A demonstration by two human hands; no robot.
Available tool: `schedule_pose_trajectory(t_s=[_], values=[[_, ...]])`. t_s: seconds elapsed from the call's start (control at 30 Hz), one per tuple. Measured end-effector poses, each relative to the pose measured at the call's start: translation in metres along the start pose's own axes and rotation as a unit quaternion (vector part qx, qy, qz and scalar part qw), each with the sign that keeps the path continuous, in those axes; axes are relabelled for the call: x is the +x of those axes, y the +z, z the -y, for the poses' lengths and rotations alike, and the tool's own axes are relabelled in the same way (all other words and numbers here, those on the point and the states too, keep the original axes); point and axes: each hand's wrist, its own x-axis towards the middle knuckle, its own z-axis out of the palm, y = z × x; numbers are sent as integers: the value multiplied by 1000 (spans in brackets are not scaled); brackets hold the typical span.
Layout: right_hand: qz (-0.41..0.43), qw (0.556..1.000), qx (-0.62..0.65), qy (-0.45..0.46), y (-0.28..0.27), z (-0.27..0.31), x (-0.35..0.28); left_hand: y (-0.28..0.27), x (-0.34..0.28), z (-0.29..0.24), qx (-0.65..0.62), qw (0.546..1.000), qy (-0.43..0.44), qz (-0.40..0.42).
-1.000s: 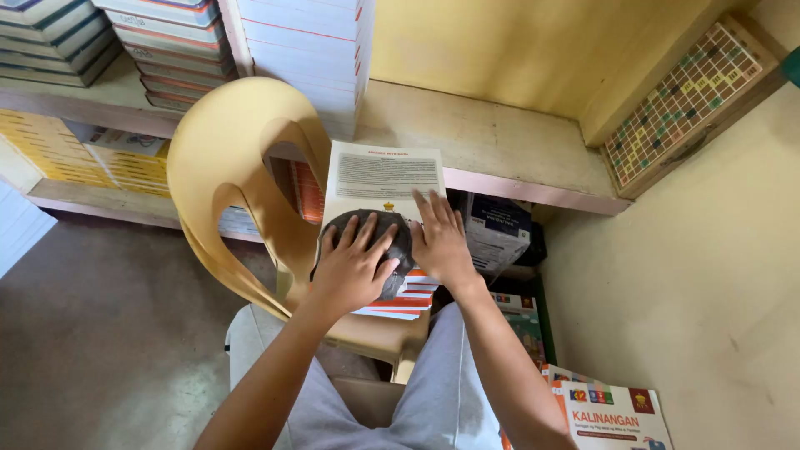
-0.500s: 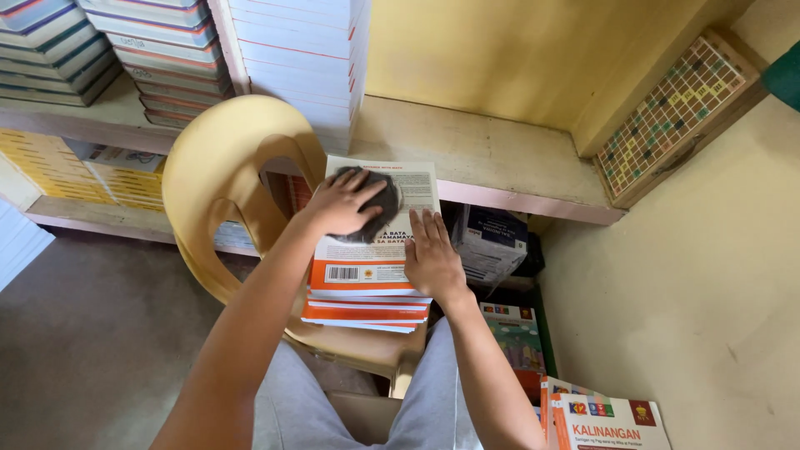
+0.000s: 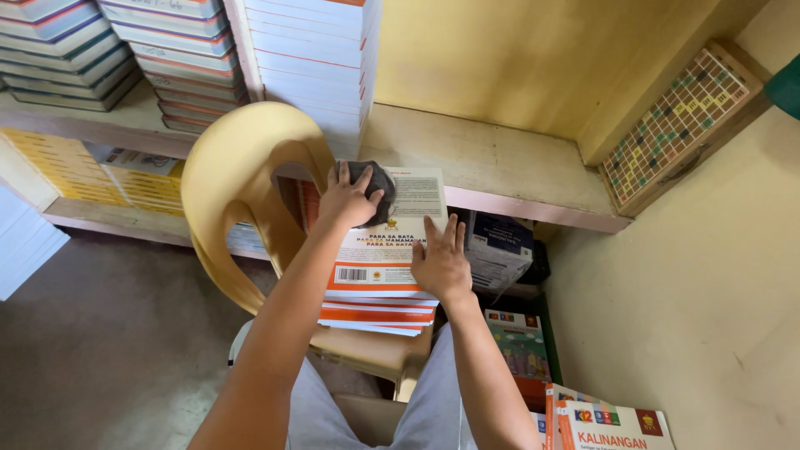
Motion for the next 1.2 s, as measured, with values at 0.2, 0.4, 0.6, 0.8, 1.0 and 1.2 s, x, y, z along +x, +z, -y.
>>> schedule_pose_trajectory(t_s=[0.2, 0.4, 0.6, 0.8, 1.0, 1.2], values=[[4, 1000, 16, 12, 12, -8, 12, -2, -67, -11, 10, 1000, -3, -1], [8, 1000, 20, 16, 3, -2, 4, 20, -152, -7, 49, 995, 39, -82], [19, 1000, -10, 6, 5, -5, 5, 64, -184, 6, 96, 935, 114, -322], [36, 999, -40, 4, -4, 1, -2, 15, -152, -5, 26, 999, -14, 22], [60, 996, -57, 15, -7, 6, -2, 22, -51, 7, 20, 1000, -20, 2], [66, 996, -61, 10, -3, 0, 1, -1, 3, -5, 28, 999, -15, -2]])
